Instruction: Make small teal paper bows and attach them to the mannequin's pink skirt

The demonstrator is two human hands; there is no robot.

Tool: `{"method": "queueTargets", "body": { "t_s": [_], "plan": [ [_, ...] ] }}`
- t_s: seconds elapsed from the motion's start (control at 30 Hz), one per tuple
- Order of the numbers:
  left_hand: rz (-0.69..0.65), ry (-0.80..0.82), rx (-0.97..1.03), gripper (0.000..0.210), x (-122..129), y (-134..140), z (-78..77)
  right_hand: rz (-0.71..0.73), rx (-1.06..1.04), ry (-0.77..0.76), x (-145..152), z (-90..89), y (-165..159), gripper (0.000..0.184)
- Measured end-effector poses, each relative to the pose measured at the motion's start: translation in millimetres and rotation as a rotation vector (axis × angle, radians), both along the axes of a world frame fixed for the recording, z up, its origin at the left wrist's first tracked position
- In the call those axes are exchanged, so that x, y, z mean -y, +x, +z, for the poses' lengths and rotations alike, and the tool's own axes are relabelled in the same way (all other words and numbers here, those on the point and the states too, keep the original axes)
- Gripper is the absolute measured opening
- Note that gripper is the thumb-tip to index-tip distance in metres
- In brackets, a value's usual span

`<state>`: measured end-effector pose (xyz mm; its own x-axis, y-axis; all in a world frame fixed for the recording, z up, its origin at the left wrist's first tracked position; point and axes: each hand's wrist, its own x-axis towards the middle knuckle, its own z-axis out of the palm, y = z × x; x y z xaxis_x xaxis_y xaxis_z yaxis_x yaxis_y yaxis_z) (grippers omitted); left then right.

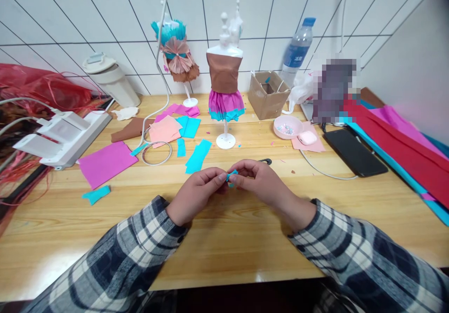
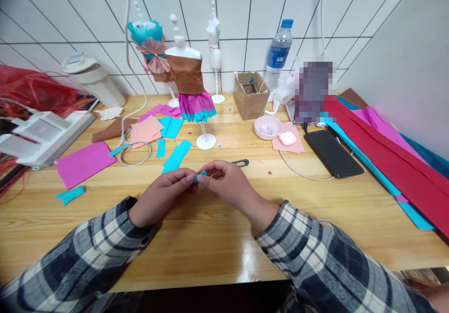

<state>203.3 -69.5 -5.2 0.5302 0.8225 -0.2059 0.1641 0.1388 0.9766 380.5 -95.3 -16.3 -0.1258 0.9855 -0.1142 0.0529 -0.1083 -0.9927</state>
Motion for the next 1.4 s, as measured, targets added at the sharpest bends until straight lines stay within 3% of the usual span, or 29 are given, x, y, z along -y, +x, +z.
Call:
{"method": "queueTargets", "body": {
  "t_s": [0.13,0.23,0.37,0.5,0.6,0.83,1.1,1.4],
  "plan": [
    [0.062,-0.13,0.113,0.026,2.2,1.6,-4.1,-0.026,-0.057,0.015,0.2,0.7,-0.6,0.024],
    [0.053,-0.113,0.091,0.028,2.1,1.8,-4.5,-0.064,-0.09,0.006,1.1,1.3,-2.3,0.023],
    [-0.029,0.084,-0.101,0.031,1.6,1.7,-1.6,-0.07,-0.027,0.012,1.0,1.5,-2.4,0.02],
    [0.095,0.38,-0.225,0.027,2.0,0.8,0.5,-0.099,0.103,0.075,2.0,3.1,-0.5,0.018],
    [0.106,0.492,-0.225,0.024,1.2,-1.0,0.8,-0.094,0.203,0.148,3.5,5.0,0.2,0.014],
    [0.157,0.348,-0.202,0.02,-4.8,-2.8,0.3,-0.07,0.229,0.145,2.6,7.5,0.6,0.008],
    [0.131,0.323,-0.224,0.023,-3.7,-1.9,4.1,-0.099,0.346,0.219,4.0,3.9,-0.5,0.005],
    [0.092,0.595,-0.4,0.016,-1.2,-3.9,2.8,0.013,0.593,0.389,9.2,1.5,-2.8,0.004]
  ]
}}
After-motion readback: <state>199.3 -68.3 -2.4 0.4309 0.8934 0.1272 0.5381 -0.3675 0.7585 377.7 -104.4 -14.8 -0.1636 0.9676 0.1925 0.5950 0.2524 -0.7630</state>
